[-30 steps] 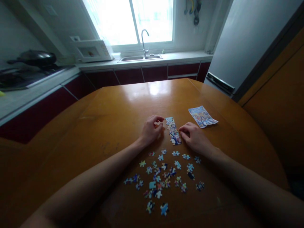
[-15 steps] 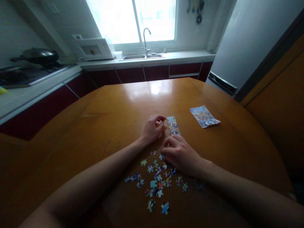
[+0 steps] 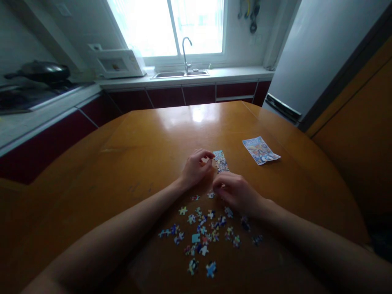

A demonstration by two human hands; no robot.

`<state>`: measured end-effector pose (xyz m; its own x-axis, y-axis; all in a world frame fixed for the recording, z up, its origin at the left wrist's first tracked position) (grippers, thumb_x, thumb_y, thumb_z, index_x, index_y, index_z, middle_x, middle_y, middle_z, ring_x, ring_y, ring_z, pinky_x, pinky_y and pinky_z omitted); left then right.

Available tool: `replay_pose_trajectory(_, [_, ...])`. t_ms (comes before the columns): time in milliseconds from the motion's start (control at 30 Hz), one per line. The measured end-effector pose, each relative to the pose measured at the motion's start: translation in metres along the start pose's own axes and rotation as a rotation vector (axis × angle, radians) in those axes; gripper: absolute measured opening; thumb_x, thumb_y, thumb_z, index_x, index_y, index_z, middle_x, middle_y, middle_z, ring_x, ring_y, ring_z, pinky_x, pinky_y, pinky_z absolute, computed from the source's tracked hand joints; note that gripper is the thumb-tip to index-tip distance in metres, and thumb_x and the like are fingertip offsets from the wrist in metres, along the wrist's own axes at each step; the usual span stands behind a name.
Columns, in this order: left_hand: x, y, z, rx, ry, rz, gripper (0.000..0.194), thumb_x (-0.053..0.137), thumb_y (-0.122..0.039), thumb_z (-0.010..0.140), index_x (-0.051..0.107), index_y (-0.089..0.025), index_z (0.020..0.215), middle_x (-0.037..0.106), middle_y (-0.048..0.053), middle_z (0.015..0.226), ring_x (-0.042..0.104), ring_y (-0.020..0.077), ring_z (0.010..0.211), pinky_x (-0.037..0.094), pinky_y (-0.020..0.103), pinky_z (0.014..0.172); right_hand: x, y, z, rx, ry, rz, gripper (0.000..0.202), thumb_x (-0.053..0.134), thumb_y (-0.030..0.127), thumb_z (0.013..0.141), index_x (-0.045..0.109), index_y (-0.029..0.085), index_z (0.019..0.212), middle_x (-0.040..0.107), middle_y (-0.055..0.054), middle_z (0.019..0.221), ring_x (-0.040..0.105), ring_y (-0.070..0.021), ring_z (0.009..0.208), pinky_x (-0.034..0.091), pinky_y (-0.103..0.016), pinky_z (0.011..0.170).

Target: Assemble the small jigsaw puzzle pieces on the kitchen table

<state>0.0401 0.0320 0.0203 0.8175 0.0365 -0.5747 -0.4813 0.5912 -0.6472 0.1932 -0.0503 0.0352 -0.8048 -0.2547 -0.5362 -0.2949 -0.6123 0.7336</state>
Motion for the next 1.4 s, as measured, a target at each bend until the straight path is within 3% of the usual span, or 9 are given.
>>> replay_pose_trajectory(133, [0.003, -0.015, -0.005, 0.190, 0.142, 0.027, 0.012, 0.063, -0.017, 0.089, 0.068, -0.022, 0.099, 0.071, 0.003, 0.098, 0.059, 0.0190, 0.098, 0.051, 0.036, 0.088, -0.030, -0.026, 0.004, 0.188, -0.284, 0.095, 0.011, 0.057, 0.022, 0.091, 0.068, 0.021, 0.089, 0.067, -0.003, 0.088, 0.060, -0.0163, 0.079, 0.047, -0.031, 0.069])
replay_pose_trajectory(233, [0.004, -0.019, -0.007, 0.236, 0.186, 0.025, 0.012, 0.064, -0.022, 0.091, 0.067, -0.023, 0.102, 0.071, 0.003, 0.101, 0.058, 0.0196, 0.100, 0.051, 0.037, 0.089, -0.034, -0.042, 0.004, 0.284, -0.373, 0.210, 0.010, 0.061, 0.026, 0.089, 0.068, 0.020, 0.092, 0.068, -0.004, 0.087, 0.062, -0.0175, 0.079, 0.050, -0.033, 0.071])
replay_pose_trajectory(367, [0.004, -0.021, -0.008, 0.278, 0.184, 0.008, 0.021, 0.067, -0.026, 0.090, 0.065, -0.025, 0.111, 0.071, 0.004, 0.108, 0.059, 0.0202, 0.104, 0.052, 0.039, 0.092, -0.025, -0.051, 0.003, 0.341, -0.366, 0.390, 0.021, 0.071, 0.030, 0.082, 0.066, 0.019, 0.100, 0.065, -0.001, 0.077, 0.060, -0.0156, 0.070, 0.050, -0.031, 0.065])
replay_pose_trajectory(533, [0.006, -0.027, -0.010, 0.360, 0.267, -0.017, 0.027, 0.065, -0.026, 0.092, 0.063, -0.026, 0.119, 0.070, 0.005, 0.113, 0.061, 0.0192, 0.107, 0.052, 0.038, 0.095, -0.021, -0.050, 0.002, 0.335, -0.351, 0.484, 0.028, 0.075, 0.031, 0.080, 0.065, 0.020, 0.103, 0.068, -0.002, 0.082, 0.064, -0.0160, 0.073, 0.053, -0.033, 0.069])
replay_pose_trajectory(633, [0.005, -0.028, -0.010, 0.364, 0.251, -0.012, 0.027, 0.065, -0.026, 0.092, 0.061, -0.025, 0.119, 0.070, 0.005, 0.110, 0.061, 0.0190, 0.105, 0.052, 0.037, 0.093, -0.021, -0.051, 0.003, 0.332, -0.356, 0.499, 0.026, 0.076, 0.030, 0.079, 0.065, 0.020, 0.099, 0.070, -0.003, 0.083, 0.065, -0.0165, 0.074, 0.054, -0.034, 0.070])
replay_pose_trajectory(1000, [0.000, -0.027, -0.010, 0.320, 0.163, 0.011, 0.024, 0.070, -0.030, 0.089, 0.063, -0.025, 0.111, 0.072, 0.002, 0.100, 0.061, 0.0185, 0.098, 0.053, 0.034, 0.087, -0.024, -0.049, 0.003, 0.341, -0.357, 0.350, 0.014, 0.073, 0.030, 0.079, 0.067, 0.020, 0.086, 0.070, -0.004, 0.082, 0.064, -0.0165, 0.073, 0.053, -0.034, 0.068])
replay_pose_trajectory(1167, [0.001, -0.030, -0.010, 0.338, 0.183, 0.040, 0.021, 0.067, -0.028, 0.089, 0.065, -0.026, 0.110, 0.071, 0.003, 0.109, 0.060, 0.0202, 0.105, 0.052, 0.039, 0.092, -0.026, -0.049, 0.004, 0.342, -0.369, 0.289, 0.014, 0.073, 0.031, 0.079, 0.066, 0.019, 0.082, 0.067, -0.002, 0.076, 0.060, -0.0146, 0.066, 0.050, -0.031, 0.061])
replay_pose_trajectory(1400, [0.001, -0.030, -0.010, 0.372, 0.196, 0.087, 0.010, 0.066, -0.025, 0.088, 0.070, -0.029, 0.096, 0.073, 0.001, 0.101, 0.060, 0.0188, 0.099, 0.052, 0.037, 0.089, -0.024, -0.048, 0.003, 0.328, -0.342, 0.269, 0.013, 0.072, 0.031, 0.081, 0.067, 0.019, 0.083, 0.067, -0.002, 0.077, 0.061, -0.0153, 0.068, 0.049, -0.030, 0.062])
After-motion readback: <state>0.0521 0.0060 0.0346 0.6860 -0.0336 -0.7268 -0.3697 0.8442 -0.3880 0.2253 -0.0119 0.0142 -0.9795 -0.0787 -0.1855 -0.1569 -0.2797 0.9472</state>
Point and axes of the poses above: each hand's wrist, its own z-axis towards the middle knuckle, its own x-axis out of the palm, y = z × x, the point moved 4 cm from there along z, towards the middle knuckle
